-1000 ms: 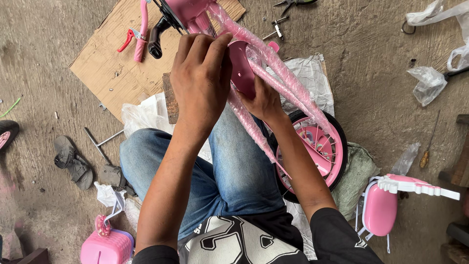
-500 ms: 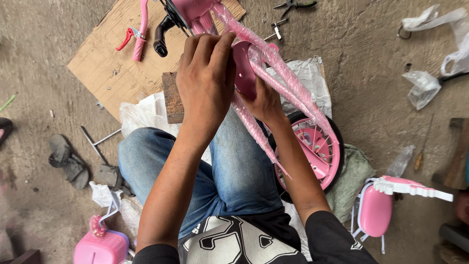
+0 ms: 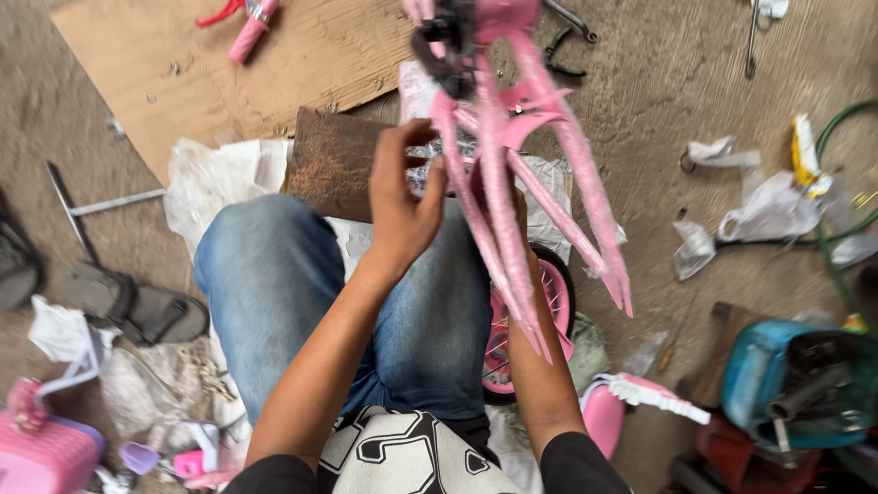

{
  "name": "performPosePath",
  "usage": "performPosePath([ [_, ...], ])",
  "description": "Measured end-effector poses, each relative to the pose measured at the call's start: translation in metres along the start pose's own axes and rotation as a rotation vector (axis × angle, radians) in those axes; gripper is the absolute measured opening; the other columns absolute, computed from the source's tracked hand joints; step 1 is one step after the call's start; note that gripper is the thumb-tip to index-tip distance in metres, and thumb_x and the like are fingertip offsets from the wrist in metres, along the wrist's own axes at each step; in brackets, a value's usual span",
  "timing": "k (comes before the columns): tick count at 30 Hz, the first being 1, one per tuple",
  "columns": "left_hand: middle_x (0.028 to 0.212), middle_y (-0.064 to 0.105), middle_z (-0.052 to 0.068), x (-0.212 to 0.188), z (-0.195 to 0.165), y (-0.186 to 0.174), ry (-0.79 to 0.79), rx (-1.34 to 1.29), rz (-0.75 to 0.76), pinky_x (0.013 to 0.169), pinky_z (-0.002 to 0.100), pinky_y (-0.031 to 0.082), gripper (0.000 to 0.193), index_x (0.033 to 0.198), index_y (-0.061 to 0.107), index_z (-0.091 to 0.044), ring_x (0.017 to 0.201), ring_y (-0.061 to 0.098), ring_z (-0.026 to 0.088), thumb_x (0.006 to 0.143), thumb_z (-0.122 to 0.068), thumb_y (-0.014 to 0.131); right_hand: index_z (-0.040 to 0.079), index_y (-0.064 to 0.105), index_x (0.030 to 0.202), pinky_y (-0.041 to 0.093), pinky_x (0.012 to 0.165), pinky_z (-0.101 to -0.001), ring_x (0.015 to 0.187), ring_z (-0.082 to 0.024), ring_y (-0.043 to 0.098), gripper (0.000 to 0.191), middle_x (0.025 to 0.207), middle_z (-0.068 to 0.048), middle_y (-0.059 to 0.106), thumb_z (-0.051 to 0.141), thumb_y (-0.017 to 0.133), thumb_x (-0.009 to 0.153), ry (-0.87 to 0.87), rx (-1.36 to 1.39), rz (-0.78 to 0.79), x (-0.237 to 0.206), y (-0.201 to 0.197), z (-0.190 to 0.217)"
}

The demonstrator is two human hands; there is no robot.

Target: The person sits on the workshop floor assembling a pink children's bicycle. They cut the bubble wrap from the frame using scissors, position the pink fender against the frame, insert bolts through the fender mounts, and work on the chainring and pedal area of the bike.

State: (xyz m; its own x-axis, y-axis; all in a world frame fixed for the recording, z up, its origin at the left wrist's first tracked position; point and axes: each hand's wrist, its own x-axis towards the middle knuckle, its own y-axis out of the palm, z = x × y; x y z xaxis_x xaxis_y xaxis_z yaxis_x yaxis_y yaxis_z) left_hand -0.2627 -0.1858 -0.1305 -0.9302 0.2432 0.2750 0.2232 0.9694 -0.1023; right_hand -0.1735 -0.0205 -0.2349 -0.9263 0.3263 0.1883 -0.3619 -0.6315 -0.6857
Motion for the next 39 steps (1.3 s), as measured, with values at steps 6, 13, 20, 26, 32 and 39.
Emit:
performPosePath([
  [6, 0.125, 0.066, 0.015, 0.004, 0.025, -0.001, -0.089, -0.099, 0.235, 0.094, 0.038, 0.058, 0.035, 0.130, 0.060, -0.003, 0.115, 0.068, 0.030, 0.096, -0.008, 0.065, -0.006, 0.039, 0.151, 0.053, 0.103, -0.0475, 0.124, -0.042, 0.062, 0.075, 0.136, -0.029, 0.058, 0.036, 0.071, 0.098, 0.085, -0.016, -0.021, -0.021, -0.006, 0.003],
  [13, 0.115, 0.070, 0.016, 0.038, 0.061, 0.027, -0.067, -0.329, 0.386, 0.093, 0.040, 0.057, 0.038, 0.125, 0.061, -0.002, 0.105, 0.071, 0.030, 0.088, -0.012, 0.058, -0.005, 0.039, 0.150, 0.053, 0.103, -0.0471, 0.125, -0.041, 0.062, 0.072, 0.137, -0.028, 0.058, 0.037, 0.069, 0.100, 0.153, -0.022, 0.019, -0.017, -0.020, 0.009],
  [20, 0.099, 0.066, 0.015, 0.047, 0.102, 0.058, -0.159, -0.535, 0.704, 0.085, 0.040, 0.053, 0.024, 0.110, 0.064, 0.001, 0.094, 0.065, 0.027, 0.095, -0.017, 0.066, -0.004, 0.040, 0.150, 0.052, 0.104, -0.0467, 0.127, -0.039, 0.061, 0.069, 0.138, -0.027, 0.057, 0.037, 0.067, 0.101, 0.253, -0.038, 0.039, -0.031, -0.021, 0.006],
  [26, 0.116, 0.070, 0.005, 0.049, 0.106, 0.048, -0.403, -0.848, 0.857, 0.098, 0.032, 0.052, 0.042, 0.127, 0.064, 0.002, 0.109, 0.061, 0.011, 0.090, -0.013, 0.076, -0.004, 0.041, 0.150, 0.052, 0.105, -0.0463, 0.128, -0.038, 0.060, 0.067, 0.138, -0.026, 0.057, 0.037, 0.065, 0.103, 0.314, -0.023, 0.064, -0.047, -0.026, 0.008],
  [32, 0.114, 0.070, 0.001, 0.068, 0.100, 0.029, -0.497, -0.956, 0.946, 0.090, 0.030, 0.053, 0.057, 0.128, 0.063, -0.002, 0.103, 0.060, 0.008, 0.073, -0.006, 0.077, -0.003, 0.041, 0.149, 0.052, 0.105, -0.0459, 0.129, -0.036, 0.060, 0.064, 0.139, -0.025, 0.056, 0.037, 0.063, 0.104, 0.335, -0.013, 0.099, -0.048, -0.027, 0.013],
  [39, 0.111, 0.077, 0.009, 0.073, 0.093, 0.024, -0.270, -0.872, 0.866, 0.094, 0.034, 0.055, 0.038, 0.121, 0.071, -0.004, 0.104, 0.070, 0.017, 0.087, -0.016, 0.084, -0.003, 0.042, 0.149, 0.051, 0.106, -0.0455, 0.130, -0.035, 0.059, 0.062, 0.140, -0.024, 0.056, 0.038, 0.061, 0.106, 0.353, -0.020, 0.125, -0.048, -0.028, 0.023],
])
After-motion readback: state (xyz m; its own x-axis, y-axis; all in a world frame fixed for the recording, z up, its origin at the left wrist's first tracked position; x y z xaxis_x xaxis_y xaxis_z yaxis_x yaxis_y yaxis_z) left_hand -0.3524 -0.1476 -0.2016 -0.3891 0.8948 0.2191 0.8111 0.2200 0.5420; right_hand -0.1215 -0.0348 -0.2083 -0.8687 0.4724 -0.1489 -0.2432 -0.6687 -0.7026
